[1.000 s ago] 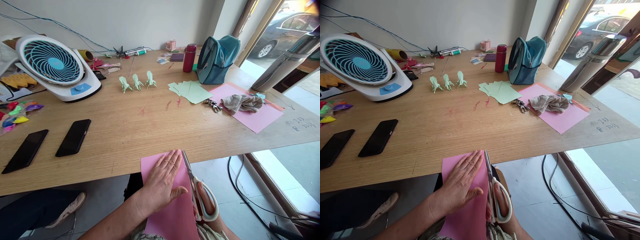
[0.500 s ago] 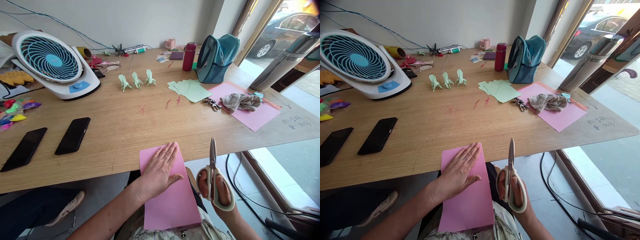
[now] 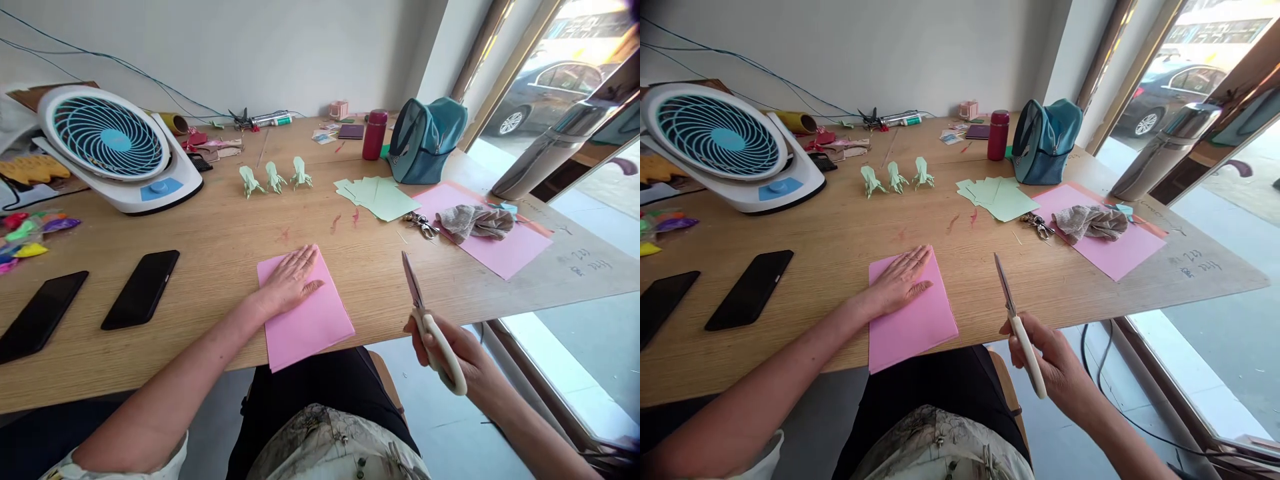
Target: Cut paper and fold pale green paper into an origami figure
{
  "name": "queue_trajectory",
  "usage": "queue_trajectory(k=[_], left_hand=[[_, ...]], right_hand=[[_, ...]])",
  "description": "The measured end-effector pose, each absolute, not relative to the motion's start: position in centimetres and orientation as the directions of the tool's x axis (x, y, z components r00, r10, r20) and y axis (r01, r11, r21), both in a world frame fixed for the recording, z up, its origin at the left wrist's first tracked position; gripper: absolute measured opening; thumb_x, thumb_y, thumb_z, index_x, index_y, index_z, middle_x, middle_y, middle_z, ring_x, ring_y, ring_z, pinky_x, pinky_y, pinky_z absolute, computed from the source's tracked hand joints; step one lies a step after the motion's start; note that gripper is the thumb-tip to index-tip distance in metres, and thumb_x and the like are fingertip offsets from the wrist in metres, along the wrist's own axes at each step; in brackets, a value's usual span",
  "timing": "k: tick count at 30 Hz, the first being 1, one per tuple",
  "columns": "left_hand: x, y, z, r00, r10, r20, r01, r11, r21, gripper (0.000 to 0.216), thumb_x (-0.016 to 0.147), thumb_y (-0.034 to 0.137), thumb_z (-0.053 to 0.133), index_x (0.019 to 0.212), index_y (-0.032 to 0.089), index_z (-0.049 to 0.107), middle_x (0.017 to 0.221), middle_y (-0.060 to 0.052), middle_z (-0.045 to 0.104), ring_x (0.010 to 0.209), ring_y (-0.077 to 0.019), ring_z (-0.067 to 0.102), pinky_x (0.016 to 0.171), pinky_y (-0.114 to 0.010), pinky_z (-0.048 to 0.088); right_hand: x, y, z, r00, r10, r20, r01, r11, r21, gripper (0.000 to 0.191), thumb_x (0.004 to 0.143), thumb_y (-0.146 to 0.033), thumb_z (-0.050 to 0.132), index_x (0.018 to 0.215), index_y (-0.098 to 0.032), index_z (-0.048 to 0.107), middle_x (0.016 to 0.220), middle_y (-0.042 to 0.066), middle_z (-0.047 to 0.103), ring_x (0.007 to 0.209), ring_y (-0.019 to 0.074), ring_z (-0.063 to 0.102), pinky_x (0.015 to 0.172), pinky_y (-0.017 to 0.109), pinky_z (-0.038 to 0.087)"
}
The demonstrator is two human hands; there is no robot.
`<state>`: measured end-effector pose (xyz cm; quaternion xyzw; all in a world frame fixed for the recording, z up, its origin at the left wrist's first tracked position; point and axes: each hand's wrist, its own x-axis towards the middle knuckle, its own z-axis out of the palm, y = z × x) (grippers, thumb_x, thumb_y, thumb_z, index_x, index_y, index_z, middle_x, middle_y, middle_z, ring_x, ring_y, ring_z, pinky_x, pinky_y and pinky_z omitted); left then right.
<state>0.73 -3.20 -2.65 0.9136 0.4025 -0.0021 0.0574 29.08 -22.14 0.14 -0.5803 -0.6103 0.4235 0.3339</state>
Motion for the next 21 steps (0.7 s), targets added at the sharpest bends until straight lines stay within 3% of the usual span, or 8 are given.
queue_trajectory(k=[4,8,13,17,21], left_hand=[[-0.5,1.2,-3.1,0.643,0.766,-0.031,0.763,-0.636,0.110,0.077,0.098,0.056,0.023,0.155,0.005,0.018,0.163,-0.016,0.016,0.151,-0.0271,0.015,0.122,-0.043,0.017],[-1.7,4.3,-3.5,0.605,0.796,0.026,0.788,-0.603,0.127,0.073,0.098,0.052,0.026,0.154,0.006,0.022,0.162,-0.016,0.020,0.151,-0.0273,0.019,0.122,-0.043,0.018],[-2.4,5.4,-3.9,0.594,0.798,0.105,0.782,-0.603,0.158,0.069,0.098,0.049,0.029,0.152,0.006,0.028,0.160,-0.017,0.026,0.149,-0.0267,0.024,0.122,-0.042,0.022],[-2.5,5.2,-4.1,0.610,0.770,0.187,0.750,-0.638,0.174,0.063,0.099,0.046,0.031,0.149,0.008,0.035,0.157,-0.018,0.034,0.147,-0.0281,0.030,0.119,-0.046,0.027],[-2.5,5.1,-4.5,0.613,0.758,0.224,0.740,-0.650,0.176,0.061,0.099,0.044,0.035,0.146,0.006,0.040,0.155,-0.019,0.037,0.145,-0.0298,0.032,0.119,-0.047,0.028]], right_hand=[[30.7,-18.4,1.2,-0.112,0.992,-0.059,0.750,0.046,-0.659,0.026,0.096,-0.047,0.045,0.088,-0.023,0.054,0.065,-0.002,0.056,0.058,0.0146,0.048,0.055,0.027,0.034],[32.6,-13.3,0.8,-0.084,0.996,0.004,0.933,0.080,-0.351,0.026,0.094,-0.042,0.045,0.077,-0.024,0.045,0.062,-0.003,0.054,0.054,0.0143,0.046,0.054,0.027,0.030],[35.1,-7.4,-0.2,0.060,0.989,0.134,0.994,-0.047,-0.102,0.031,0.091,-0.046,0.045,0.073,-0.022,0.049,0.074,0.007,0.064,0.067,0.0204,0.059,0.057,0.030,0.034],[35.8,-4.7,-0.1,0.253,0.964,0.084,0.965,-0.258,0.047,0.037,0.089,-0.049,0.044,0.081,-0.017,0.061,0.089,0.016,0.069,0.080,0.0295,0.066,0.061,0.034,0.040],[34.7,-3.3,0.4,0.300,0.953,0.031,0.946,-0.301,0.116,0.044,0.089,-0.052,0.041,0.086,-0.015,0.065,0.087,0.019,0.071,0.080,0.0339,0.068,0.060,0.037,0.041]])
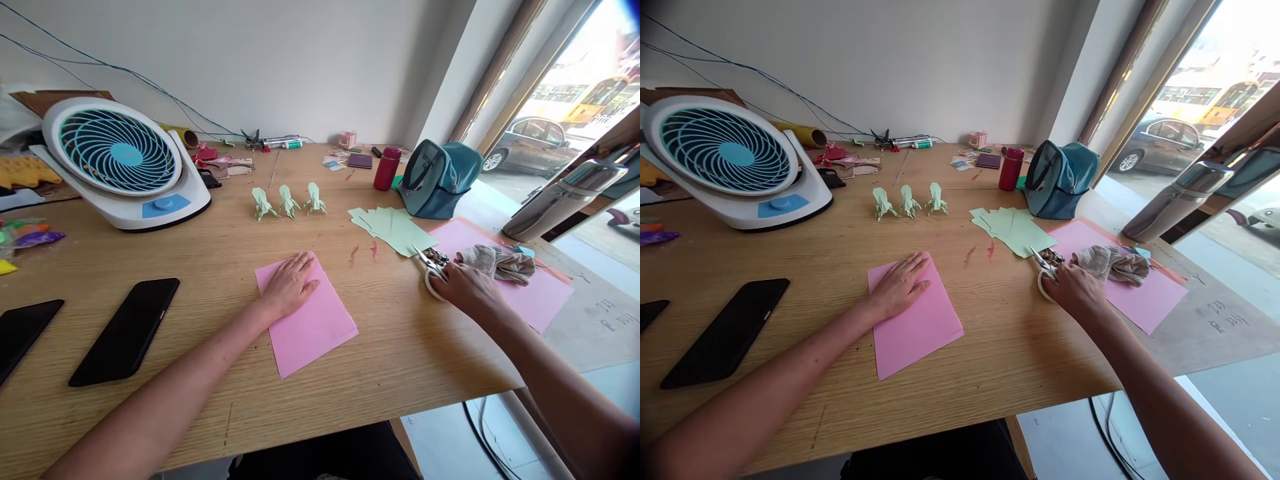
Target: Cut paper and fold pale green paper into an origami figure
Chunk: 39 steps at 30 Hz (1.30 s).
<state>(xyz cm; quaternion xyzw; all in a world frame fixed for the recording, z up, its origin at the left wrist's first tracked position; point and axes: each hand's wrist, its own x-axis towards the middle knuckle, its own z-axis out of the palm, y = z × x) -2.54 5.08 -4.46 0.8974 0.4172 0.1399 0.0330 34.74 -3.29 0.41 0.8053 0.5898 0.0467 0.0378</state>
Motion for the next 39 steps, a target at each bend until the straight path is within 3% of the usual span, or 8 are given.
queue_trajectory(k=[4,12,19,23,28,31,35,39], left_hand=[[-2.6,5.1,-4.7,0.607,0.761,0.229,0.739,-0.646,0.192,0.059,0.099,0.043,0.038,0.145,0.007,0.041,0.155,-0.018,0.037,0.146,-0.0294,0.032,0.120,-0.045,0.026],[-2.8,4.8,-4.4,0.624,0.748,0.226,0.714,-0.663,0.223,0.057,0.100,0.043,0.036,0.146,0.010,0.041,0.157,-0.017,0.034,0.147,-0.0281,0.030,0.120,-0.045,0.025],[-2.8,4.8,-4.4,0.626,0.746,0.228,0.715,-0.665,0.215,0.057,0.101,0.045,0.035,0.145,0.010,0.043,0.157,-0.016,0.034,0.146,-0.0292,0.030,0.120,-0.045,0.025],[-2.9,4.8,-4.4,0.627,0.749,0.215,0.717,-0.662,0.218,0.058,0.101,0.045,0.034,0.146,0.010,0.041,0.158,-0.015,0.033,0.147,-0.0287,0.029,0.120,-0.045,0.024],[-2.9,4.7,-4.3,0.627,0.749,0.215,0.710,-0.662,0.240,0.056,0.101,0.044,0.034,0.146,0.012,0.041,0.158,-0.016,0.032,0.148,-0.0276,0.027,0.120,-0.047,0.025],[-2.9,4.7,-4.2,0.627,0.750,0.211,0.713,-0.662,0.230,0.056,0.101,0.045,0.035,0.146,0.012,0.041,0.158,-0.015,0.033,0.148,-0.0285,0.027,0.120,-0.047,0.025],[-2.8,4.6,-4.1,0.628,0.756,0.183,0.723,-0.654,0.220,0.058,0.101,0.044,0.035,0.147,0.009,0.040,0.159,-0.016,0.031,0.148,-0.0294,0.026,0.121,-0.046,0.022],[-2.9,4.6,-4.0,0.628,0.753,0.196,0.717,-0.658,0.231,0.057,0.101,0.044,0.035,0.147,0.011,0.040,0.159,-0.016,0.031,0.148,-0.0281,0.026,0.120,-0.046,0.024]], right_hand=[[33.2,-1.9,0.5,0.278,0.960,-0.028,0.951,-0.271,0.146,0.045,0.090,-0.054,0.039,0.090,-0.017,0.064,0.091,0.017,0.071,0.082,0.0345,0.068,0.058,0.036,0.040],[32.2,-0.7,0.9,0.180,0.981,-0.069,0.983,-0.177,0.051,0.043,0.090,-0.058,0.038,0.083,-0.021,0.059,0.081,0.008,0.069,0.071,0.0232,0.063,0.057,0.031,0.035],[32.7,0.6,0.0,0.244,0.969,-0.037,0.966,-0.239,0.099,0.044,0.088,-0.059,0.038,0.086,-0.021,0.060,0.082,0.011,0.070,0.074,0.0276,0.063,0.057,0.032,0.034],[32.3,2.1,-0.1,0.215,0.976,-0.040,0.976,-0.213,0.054,0.043,0.087,-0.059,0.040,0.089,-0.020,0.059,0.083,0.012,0.070,0.078,0.0285,0.064,0.060,0.033,0.036],[33.2,2.5,-0.2,0.337,0.941,-0.022,0.940,-0.338,-0.042,0.043,0.084,-0.062,0.045,0.095,-0.022,0.057,0.083,0.010,0.070,0.077,0.0290,0.064,0.062,0.033,0.038],[33.5,2.2,-0.3,0.383,0.923,-0.019,0.923,-0.384,-0.019,0.042,0.085,-0.062,0.045,0.095,-0.023,0.056,0.088,0.011,0.070,0.083,0.0315,0.064,0.062,0.034,0.038],[32.9,2.1,-0.3,0.337,0.941,-0.008,0.940,-0.336,0.066,0.040,0.088,-0.056,0.039,0.090,-0.020,0.056,0.088,0.015,0.069,0.085,0.0324,0.064,0.062,0.036,0.038],[32.2,2.2,-0.4,0.287,0.958,0.007,0.957,-0.287,0.036,0.041,0.087,-0.056,0.042,0.088,-0.019,0.058,0.082,0.013,0.068,0.078,0.0299,0.064,0.061,0.035,0.038]])
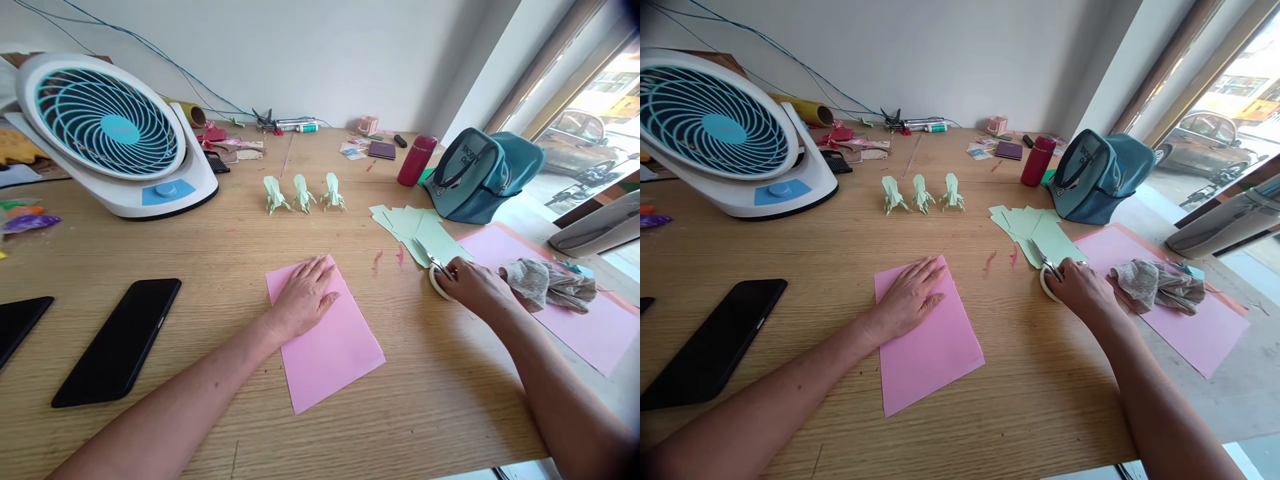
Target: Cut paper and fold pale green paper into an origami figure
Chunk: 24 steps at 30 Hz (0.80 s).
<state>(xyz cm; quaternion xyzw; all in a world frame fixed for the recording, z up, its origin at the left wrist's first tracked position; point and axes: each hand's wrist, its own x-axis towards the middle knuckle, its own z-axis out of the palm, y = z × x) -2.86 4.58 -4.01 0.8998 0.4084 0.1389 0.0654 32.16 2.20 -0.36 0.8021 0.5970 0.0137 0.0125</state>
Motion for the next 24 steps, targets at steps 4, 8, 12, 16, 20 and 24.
queue_trajectory(k=[4,8,12,16,20,24], left_hand=[[-2.9,4.5,-3.9,0.622,0.759,0.195,0.720,-0.652,0.239,0.055,0.101,0.043,0.036,0.146,0.013,0.040,0.159,-0.015,0.032,0.148,-0.0281,0.026,0.120,-0.047,0.026],[-2.8,4.4,-3.8,0.617,0.763,0.194,0.714,-0.646,0.268,0.055,0.100,0.044,0.038,0.144,0.012,0.043,0.157,-0.016,0.035,0.148,-0.0288,0.027,0.120,-0.048,0.026],[-2.8,4.2,-3.5,0.564,0.768,0.302,0.692,-0.640,0.335,0.045,0.100,0.033,0.042,0.139,0.012,0.049,0.152,-0.013,0.044,0.144,-0.0272,0.035,0.119,-0.047,0.029],[-3.1,4.2,-2.9,0.451,0.753,0.479,0.619,-0.650,0.440,0.030,0.097,0.020,0.044,0.121,0.018,0.061,0.133,-0.007,0.062,0.131,-0.0217,0.051,0.113,-0.042,0.039],[-3.9,4.6,-2.4,0.355,0.742,0.569,0.611,-0.645,0.460,0.025,0.094,0.015,0.046,0.110,0.020,0.065,0.118,-0.005,0.069,0.115,-0.0204,0.060,0.102,-0.041,0.046],[-5.0,5.6,-2.3,0.271,0.783,0.560,0.686,-0.565,0.458,0.024,0.092,0.014,0.048,0.108,0.018,0.066,0.110,-0.005,0.071,0.105,-0.0218,0.061,0.096,-0.040,0.046]], right_hand=[[32.5,2.1,-0.6,0.303,0.952,0.046,0.950,-0.305,0.071,0.043,0.088,-0.056,0.040,0.084,-0.018,0.061,0.087,0.016,0.069,0.079,0.0314,0.065,0.061,0.037,0.041],[33.0,1.7,-0.5,0.330,0.944,0.013,0.935,-0.329,0.132,0.045,0.090,-0.055,0.039,0.084,-0.018,0.063,0.093,0.019,0.069,0.085,0.0369,0.065,0.064,0.041,0.043],[32.4,0.9,0.4,0.334,0.942,0.041,0.936,-0.336,0.101,0.048,0.092,-0.058,0.038,0.097,-0.018,0.065,0.105,0.021,0.067,0.094,0.0421,0.064,0.064,0.045,0.044],[29.0,-0.5,1.4,0.200,0.948,0.246,0.980,-0.196,-0.040,0.043,0.096,-0.052,0.039,0.113,-0.020,0.061,0.111,0.019,0.065,0.095,0.0384,0.065,0.066,0.045,0.047],[22.7,-3.0,1.5,-0.378,0.914,0.146,0.826,0.404,-0.394,0.038,0.094,-0.039,0.054,0.129,-0.025,0.053,0.125,0.012,0.061,0.109,0.0273,0.063,0.090,0.043,0.051],[17.8,-4.9,1.0,-0.734,0.679,0.001,0.628,0.680,-0.379,0.076,0.081,-0.034,0.071,0.148,-0.024,0.037,0.155,0.016,0.036,0.143,0.0348,0.033,0.109,0.053,0.040]])
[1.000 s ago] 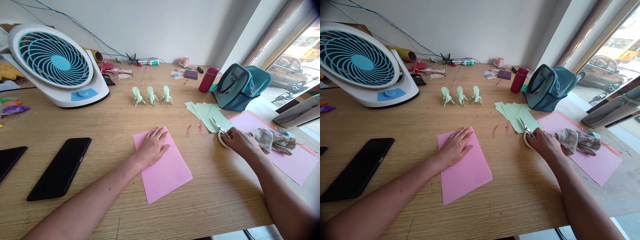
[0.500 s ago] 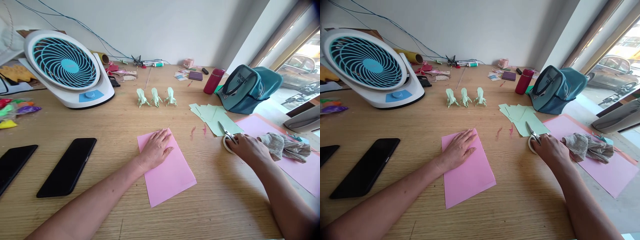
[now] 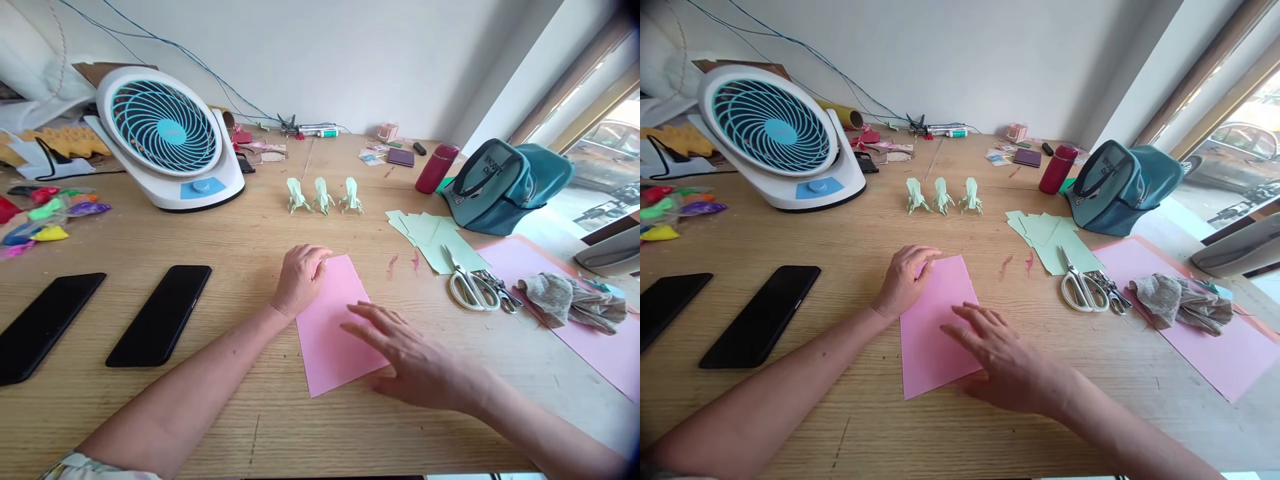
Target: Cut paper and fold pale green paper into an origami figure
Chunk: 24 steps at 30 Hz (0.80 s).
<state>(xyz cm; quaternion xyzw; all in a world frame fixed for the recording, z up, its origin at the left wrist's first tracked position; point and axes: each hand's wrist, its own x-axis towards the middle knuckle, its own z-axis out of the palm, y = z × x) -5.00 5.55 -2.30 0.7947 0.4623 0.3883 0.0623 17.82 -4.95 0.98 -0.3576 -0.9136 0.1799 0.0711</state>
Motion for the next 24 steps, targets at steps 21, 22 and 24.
queue_trajectory(k=[21,22,24], left_hand=[[-7.3,7.8,-3.4,0.030,0.958,0.286,0.934,-0.128,0.332,0.035,0.090,0.044,0.056,0.117,0.024,0.065,0.117,-0.009,0.060,0.109,-0.0304,0.052,0.094,-0.042,0.042],[-7.3,7.9,-3.4,0.023,0.960,0.280,0.931,-0.122,0.344,0.033,0.089,0.044,0.058,0.114,0.025,0.066,0.115,-0.009,0.060,0.109,-0.0298,0.052,0.094,-0.042,0.042],[-7.2,7.8,-3.2,0.006,0.966,0.260,0.923,-0.105,0.371,0.029,0.087,0.044,0.061,0.109,0.026,0.067,0.111,-0.008,0.060,0.108,-0.0288,0.053,0.095,-0.041,0.041]], right_hand=[[20.5,-0.7,-2.3,-0.390,0.889,0.238,0.818,0.453,-0.354,0.044,0.094,-0.028,0.056,0.136,-0.023,0.045,0.131,0.012,0.057,0.120,0.0290,0.055,0.102,0.048,0.047],[20.4,-0.7,-2.4,-0.396,0.886,0.242,0.816,0.460,-0.350,0.043,0.094,-0.027,0.056,0.135,-0.023,0.046,0.131,0.012,0.057,0.120,0.0293,0.055,0.103,0.049,0.046],[20.3,-0.6,-2.4,-0.405,0.879,0.251,0.810,0.472,-0.347,0.042,0.094,-0.026,0.055,0.135,-0.023,0.046,0.130,0.012,0.058,0.120,0.0293,0.055,0.102,0.049,0.046]])
